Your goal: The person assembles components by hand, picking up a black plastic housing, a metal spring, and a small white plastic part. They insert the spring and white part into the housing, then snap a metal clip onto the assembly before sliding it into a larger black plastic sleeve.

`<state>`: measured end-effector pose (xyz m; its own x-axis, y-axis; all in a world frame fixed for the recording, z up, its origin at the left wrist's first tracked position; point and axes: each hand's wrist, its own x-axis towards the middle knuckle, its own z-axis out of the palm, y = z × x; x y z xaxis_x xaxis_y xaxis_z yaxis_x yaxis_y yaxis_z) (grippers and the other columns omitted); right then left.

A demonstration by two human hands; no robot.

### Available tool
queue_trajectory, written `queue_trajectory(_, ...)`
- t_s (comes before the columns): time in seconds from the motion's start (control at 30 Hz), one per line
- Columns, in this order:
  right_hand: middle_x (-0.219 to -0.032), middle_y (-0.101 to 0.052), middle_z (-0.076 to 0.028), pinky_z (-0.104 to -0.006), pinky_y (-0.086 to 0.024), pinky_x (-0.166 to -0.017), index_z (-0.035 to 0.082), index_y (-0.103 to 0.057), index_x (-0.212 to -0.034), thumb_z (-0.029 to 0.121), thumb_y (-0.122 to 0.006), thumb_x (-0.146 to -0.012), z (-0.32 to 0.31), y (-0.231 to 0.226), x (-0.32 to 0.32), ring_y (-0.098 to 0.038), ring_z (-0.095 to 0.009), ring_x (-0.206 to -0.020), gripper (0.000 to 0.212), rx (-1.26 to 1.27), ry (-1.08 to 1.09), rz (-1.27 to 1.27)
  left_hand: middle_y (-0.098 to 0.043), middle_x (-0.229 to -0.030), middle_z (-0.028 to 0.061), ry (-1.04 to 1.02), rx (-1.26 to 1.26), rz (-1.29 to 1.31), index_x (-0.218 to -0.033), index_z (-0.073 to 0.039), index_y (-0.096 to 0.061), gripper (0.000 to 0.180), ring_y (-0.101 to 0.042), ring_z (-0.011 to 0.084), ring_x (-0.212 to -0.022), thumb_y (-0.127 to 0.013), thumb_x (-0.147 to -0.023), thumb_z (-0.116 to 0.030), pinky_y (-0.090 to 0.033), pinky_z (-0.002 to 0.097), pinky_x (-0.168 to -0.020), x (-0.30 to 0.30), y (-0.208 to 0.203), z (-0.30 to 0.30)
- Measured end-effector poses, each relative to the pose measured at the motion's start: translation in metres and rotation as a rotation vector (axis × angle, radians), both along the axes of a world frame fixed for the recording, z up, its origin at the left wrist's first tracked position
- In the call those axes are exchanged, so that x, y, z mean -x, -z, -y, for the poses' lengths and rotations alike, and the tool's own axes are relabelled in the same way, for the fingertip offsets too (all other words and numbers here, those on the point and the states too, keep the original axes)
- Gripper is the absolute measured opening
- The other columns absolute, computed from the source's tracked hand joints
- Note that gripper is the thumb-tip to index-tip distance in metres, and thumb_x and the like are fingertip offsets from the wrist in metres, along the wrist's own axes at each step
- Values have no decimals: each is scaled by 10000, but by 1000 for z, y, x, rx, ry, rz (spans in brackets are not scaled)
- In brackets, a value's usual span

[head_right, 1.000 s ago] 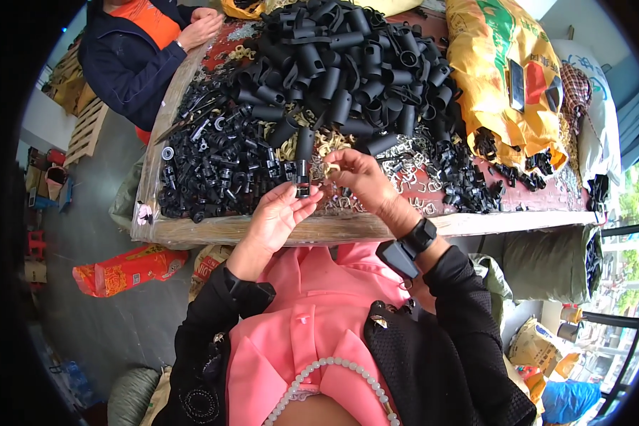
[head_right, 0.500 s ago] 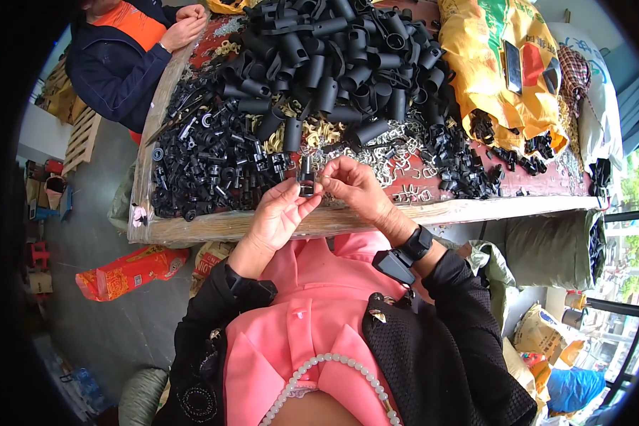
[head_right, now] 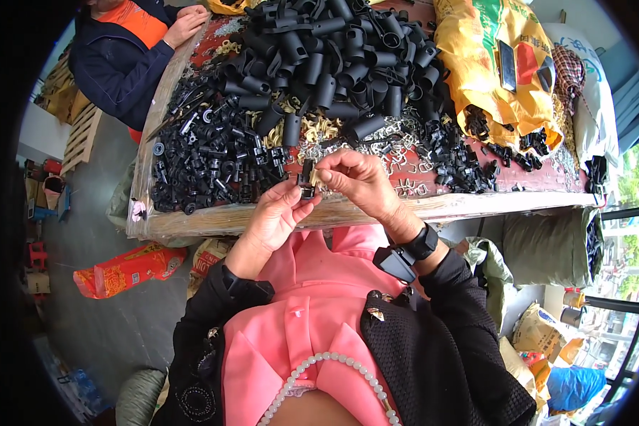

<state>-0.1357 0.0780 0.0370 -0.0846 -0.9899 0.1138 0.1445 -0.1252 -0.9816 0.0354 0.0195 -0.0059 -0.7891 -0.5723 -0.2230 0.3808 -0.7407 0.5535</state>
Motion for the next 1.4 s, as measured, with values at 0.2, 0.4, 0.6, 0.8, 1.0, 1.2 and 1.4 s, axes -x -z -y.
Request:
queue_trajectory(0.2, -788, -543, -15, -207, -408, -627, 9, -568, -856, 74, -565, -785, -6, -1, -7, -486, -72, -688, 97, 19, -13, -32, -579, -948, 67, 16, -7, -36, -1012, -61, -539, 231, -576, 231, -865, -557, -787, -106, -487, 269, -744, -1, -5, -3)
queue_trajectory(0.4, -850, -488, -35, -204, -408, -637, 10, -565, -824, 101, -571, -787, -4, 9, -15, -471, -83, -760, 99, 137, 69, -148, -579, -945, 62, 10, -46, -31, -1020, -62, -536, 242, -578, 223, -857, -561, -785, -116, -487, 262, -742, -3, -1, -3)
queue_trajectory(0.6, -869, -471, -34, -203, -397, -657, 15, -551, -789, 117, -590, -774, 5, -4, -2, -453, -92, -793, 110, -7, -48, -203, -581, -924, 71, 71, -62, 18, -999, -40, -537, 233, -580, 216, -843, -566, -784, -125, -489, 247, -726, -4, 2, 0)
queue_trajectory(0.8, -866, -477, -24, -213, -391, -649, 29, -540, -818, 139, -613, -754, 10, -11, -4, -465, -99, -776, 147, 73, -22, -584, -586, -897, 86, 89, -81, 62, -965, -29, -541, 209, -588, 211, -817, -561, -789, -138, -496, 233, -690, 0, -4, -1)
queue_trajectory(1.0, -859, -509, -26, -233, -393, -671, 47, -555, -825, 141, -632, -727, 6, 11, 11, -489, -121, -789, 156, -121, -56, -317, -595, -848, 108, 62, -40, 126, -931, -6, -548, 191, -597, 195, -759, -557, -789, -133, -498, 222, -648, -1, -8, 9)
queue_trajectory(1.2, -820, -521, -61, -312, -410, -665, 62, -554, -833, 91, -578, -663, 11, 40, 33, -507, -230, -772, 174, 191, 19, -1327, -600, -815, 105, -69, 29, 201, -899, 8, -563, 175, -597, 174, -725, -564, -781, -122, -492, 209, -626, -9, -2, 27)
queue_trajectory(1.4, -805, -518, -57, -346, -401, -687, 92, -563, -813, 107, -527, -654, 23, 51, 30, -509, -236, -762, 164, 270, -4, -1572, -602, -822, 101, -86, 66, 261, -900, 1, -567, 170, -595, 172, -728, -564, -783, -123, -491, 207, -628, -7, 0, 23)
